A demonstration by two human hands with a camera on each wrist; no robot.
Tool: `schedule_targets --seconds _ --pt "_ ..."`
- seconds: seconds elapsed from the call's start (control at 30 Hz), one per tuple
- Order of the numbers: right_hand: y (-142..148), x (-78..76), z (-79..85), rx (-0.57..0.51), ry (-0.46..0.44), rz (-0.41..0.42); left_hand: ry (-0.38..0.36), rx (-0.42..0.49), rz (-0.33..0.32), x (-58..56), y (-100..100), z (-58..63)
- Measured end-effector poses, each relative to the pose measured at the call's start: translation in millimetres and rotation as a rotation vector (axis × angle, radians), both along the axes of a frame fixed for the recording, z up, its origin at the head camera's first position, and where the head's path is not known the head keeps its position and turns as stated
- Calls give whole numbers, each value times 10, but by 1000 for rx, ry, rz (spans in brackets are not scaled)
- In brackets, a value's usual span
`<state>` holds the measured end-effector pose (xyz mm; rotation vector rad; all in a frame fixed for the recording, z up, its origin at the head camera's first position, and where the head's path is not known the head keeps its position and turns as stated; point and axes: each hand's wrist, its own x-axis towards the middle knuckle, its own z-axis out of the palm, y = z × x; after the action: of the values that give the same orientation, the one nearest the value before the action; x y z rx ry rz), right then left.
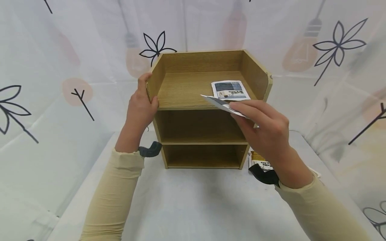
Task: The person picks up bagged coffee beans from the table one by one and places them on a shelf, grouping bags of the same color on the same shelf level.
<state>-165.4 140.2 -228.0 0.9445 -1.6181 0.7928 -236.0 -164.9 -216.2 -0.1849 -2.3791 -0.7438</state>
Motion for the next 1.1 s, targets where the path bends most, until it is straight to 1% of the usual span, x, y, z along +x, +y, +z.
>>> schedule_targets --seconds 0.3,0.43,0.53,0.67,0.8,0.93,1.1 --pt "-154 -108 68 25 -6 -35 13 -10 -4 5 -1 0" --pt "-240 -162 82 52 6 -26 0 -6 2 8 1 1" --pt "-305 -202 83 90 26 -17 -16 -2 8 10 1 1" --pt "-376 -253 69 141 62 -32 -31 2 12 10 4 2" --pt "-436 -303 69 192 81 -51 -30 0 12 4 7 3" --pt "-489 -337 72 249 92 -77 -19 0 11 -2 8 -2" --pt "-569 -363 46 308 80 -105 -18 6 10 -3 3 -11"
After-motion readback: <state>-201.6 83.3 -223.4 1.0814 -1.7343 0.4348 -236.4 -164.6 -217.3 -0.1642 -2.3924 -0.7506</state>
